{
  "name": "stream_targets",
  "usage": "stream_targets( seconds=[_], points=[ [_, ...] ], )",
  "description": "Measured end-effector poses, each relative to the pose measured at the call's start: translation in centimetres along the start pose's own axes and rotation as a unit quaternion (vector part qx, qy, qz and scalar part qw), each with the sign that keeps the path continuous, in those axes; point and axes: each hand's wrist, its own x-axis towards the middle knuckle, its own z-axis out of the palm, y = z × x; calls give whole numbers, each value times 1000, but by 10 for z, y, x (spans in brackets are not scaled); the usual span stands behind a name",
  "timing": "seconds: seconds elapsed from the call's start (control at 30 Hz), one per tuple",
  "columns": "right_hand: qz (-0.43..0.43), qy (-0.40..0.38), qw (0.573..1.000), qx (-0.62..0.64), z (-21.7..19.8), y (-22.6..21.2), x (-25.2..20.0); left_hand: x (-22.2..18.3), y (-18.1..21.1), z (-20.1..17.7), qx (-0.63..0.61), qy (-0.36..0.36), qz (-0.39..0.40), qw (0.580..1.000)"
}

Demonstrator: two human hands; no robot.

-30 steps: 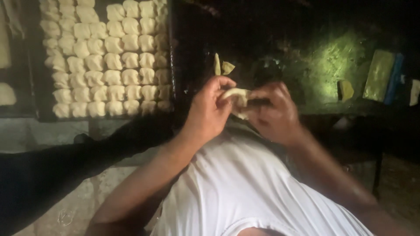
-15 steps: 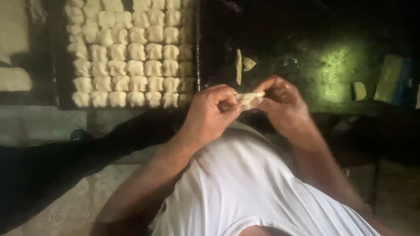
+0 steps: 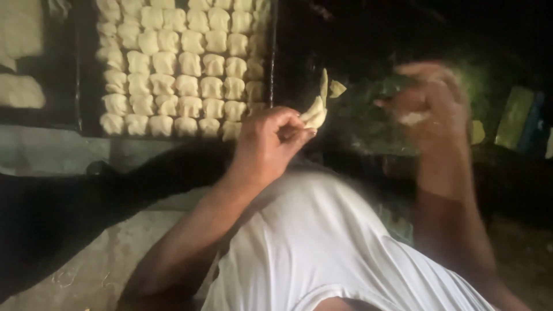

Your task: The person twists and folds small dough pieces by hand and places them in rows on a tray. They then cut a long strip of dough into pieces with a dough scraper, shape the pieces, and arrange them on the tray, finally lifting the filled tray away.

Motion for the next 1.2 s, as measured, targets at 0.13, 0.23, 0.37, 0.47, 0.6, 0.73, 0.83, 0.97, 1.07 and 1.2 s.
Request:
stream_targets(
  seconds=[0.13,0.23,0.37,0.47,0.6,0.73,0.83,0.97,1.07,1.2],
  points=[
    [130,120,711,-681,18,21,11,3,-11,24,28,7,-10,1000],
    [217,180,889,-361,26,23,-1,5,-2,39,4,5,37,999],
    [161,176,892,-385,8,29,4,20,18,62,-11,-36,-60,997],
    [-37,123,804,-581,13,30,5,23,-6,81,-20,-82,-110,990],
    [-196,23,655,-730,-1,43,-29,29,-20,92,-148,-30,-122,981],
    [-197,-50,611,-765,5,29,-26,31,-14,91,-237,-31,-239,941],
    [-239,-46,610,-754,-4,33,-30,31,-22,94,-320,-43,-207,923],
    [-233,-53,617,-750,-12,35,-27,28,-24,84,-19,21,-38,999],
    [-200,-45,632,-747,7,34,1,31,2,67,47,-51,-122,990],
    [-68,-82,725,-680,49,28,28,20,-8,44,14,-8,-97,995]
  ],
)
